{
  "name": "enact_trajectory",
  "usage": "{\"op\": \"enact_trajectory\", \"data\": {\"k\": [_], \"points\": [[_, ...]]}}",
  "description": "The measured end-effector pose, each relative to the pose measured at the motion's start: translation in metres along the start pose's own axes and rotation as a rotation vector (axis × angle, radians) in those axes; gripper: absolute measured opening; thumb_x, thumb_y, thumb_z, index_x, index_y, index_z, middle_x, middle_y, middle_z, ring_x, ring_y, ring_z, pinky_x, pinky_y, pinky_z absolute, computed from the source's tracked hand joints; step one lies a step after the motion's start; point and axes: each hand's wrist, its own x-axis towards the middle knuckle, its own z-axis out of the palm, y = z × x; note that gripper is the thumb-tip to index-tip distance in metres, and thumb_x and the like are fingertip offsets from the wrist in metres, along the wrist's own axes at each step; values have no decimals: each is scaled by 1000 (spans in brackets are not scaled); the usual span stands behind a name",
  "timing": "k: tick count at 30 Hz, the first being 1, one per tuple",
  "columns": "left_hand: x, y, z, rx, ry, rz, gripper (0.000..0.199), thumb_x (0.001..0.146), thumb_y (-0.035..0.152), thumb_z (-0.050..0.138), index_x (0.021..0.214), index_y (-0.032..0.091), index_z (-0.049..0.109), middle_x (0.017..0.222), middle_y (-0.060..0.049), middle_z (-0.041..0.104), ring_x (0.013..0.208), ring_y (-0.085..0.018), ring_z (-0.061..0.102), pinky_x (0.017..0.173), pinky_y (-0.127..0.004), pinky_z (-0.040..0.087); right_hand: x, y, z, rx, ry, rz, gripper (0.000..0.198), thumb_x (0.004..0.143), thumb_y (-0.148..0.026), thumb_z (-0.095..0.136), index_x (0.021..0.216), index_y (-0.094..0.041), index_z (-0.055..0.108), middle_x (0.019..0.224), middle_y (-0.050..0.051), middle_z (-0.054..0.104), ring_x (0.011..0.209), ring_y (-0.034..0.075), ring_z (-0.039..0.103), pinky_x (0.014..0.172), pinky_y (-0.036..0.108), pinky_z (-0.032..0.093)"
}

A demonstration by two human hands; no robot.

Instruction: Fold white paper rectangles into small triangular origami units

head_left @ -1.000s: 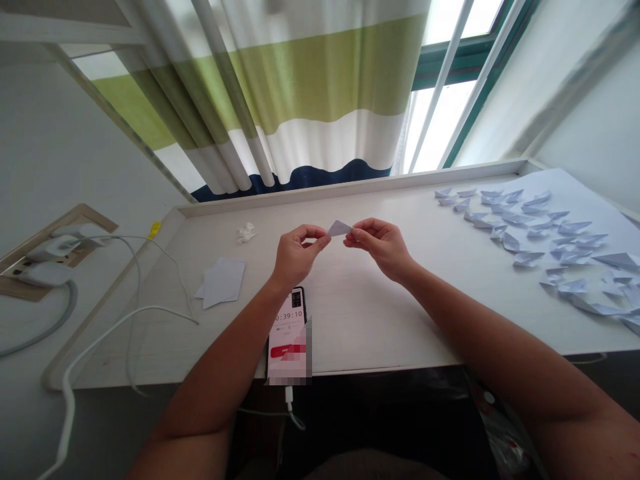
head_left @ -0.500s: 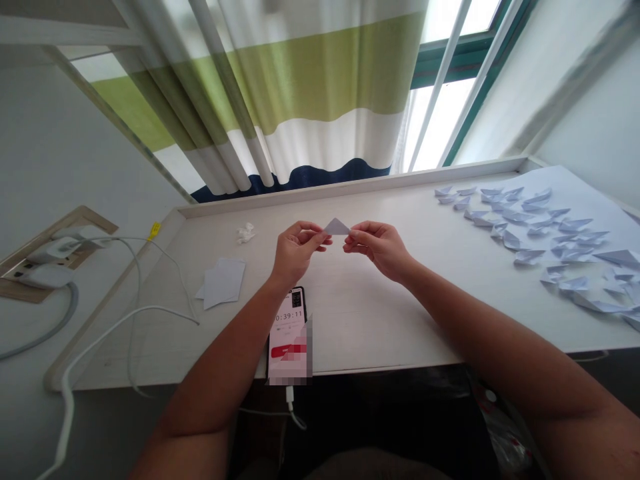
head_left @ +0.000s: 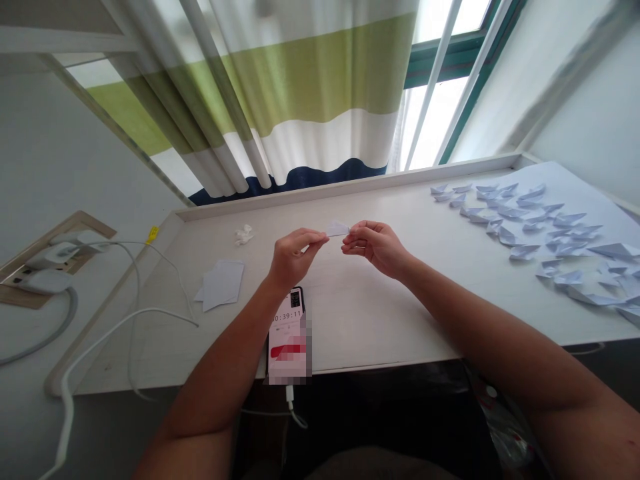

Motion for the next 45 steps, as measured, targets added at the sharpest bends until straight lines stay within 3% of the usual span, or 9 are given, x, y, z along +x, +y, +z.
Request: {"op": "enact_trajectory", "data": {"k": [4,8,13,18,25,30,37,41,45], "points": [[1,2,-2,12,-84,-50,17,101,38,75,93,26,84,99,-7,85,92,-22,79,86,-37,63,1,2,-1,-19,20,-68,30,70,-34,98,86,-22,76,81,4,83,79,21,80,88,42,71],[1,4,1,-9,-90,-120,14,96,38,80,96,24,83,112,-10,85,104,-25,79,95,-41,63,0,3,-1,-130,60,-144,29,70,-36,99,81,-21,76,76,4,81,73,21,79,83,43,71],[0,8,6,-50,-123,-249,40,88,41,88,123,23,79,123,-12,83,107,-26,79,91,-40,64,-4,7,3,-219,65,-181,28,72,-36,97,81,-18,78,74,6,81,68,21,79,75,40,70],[0,14,7,-21,-139,-278,30,94,40,82,117,21,84,118,-12,86,103,-26,80,91,-40,64,-4,11,5,-237,-2,-237,41,73,-49,99,91,-19,77,79,4,82,73,21,80,78,40,69],[-1,13,10,-314,-129,-506,49,87,47,91,127,21,82,126,-15,84,122,-32,79,107,-47,62,-3,18,-1,-423,-41,-419,50,77,-64,95,101,-24,77,97,5,83,87,24,81,88,45,69],[0,14,12,-494,-180,-583,53,88,56,88,125,18,83,110,-15,87,105,-31,85,98,-48,65,-5,16,-2,-518,17,-532,47,83,-61,91,110,-27,74,92,4,81,90,25,80,91,45,68],[-1,15,13,-430,-247,-549,45,101,53,75,130,19,79,118,-14,86,101,-28,85,93,-43,66,-8,12,0,-592,-5,-577,35,89,-52,85,106,-27,67,89,2,80,85,23,78,87,42,66],[-8,10,14,-65,-287,-375,44,111,42,56,144,19,73,117,-15,85,95,-28,84,88,-40,64,-8,16,3,-671,21,-568,28,89,-38,81,110,-27,66,84,0,77,79,21,75,83,39,63],[-10,14,15,270,-382,-193,48,108,29,52,153,20,66,111,-14,86,86,-28,82,80,-37,62,-10,20,8,-783,117,-450,24,89,-32,76,110,-27,65,69,-5,69,66,20,68,74,36,57]]}}
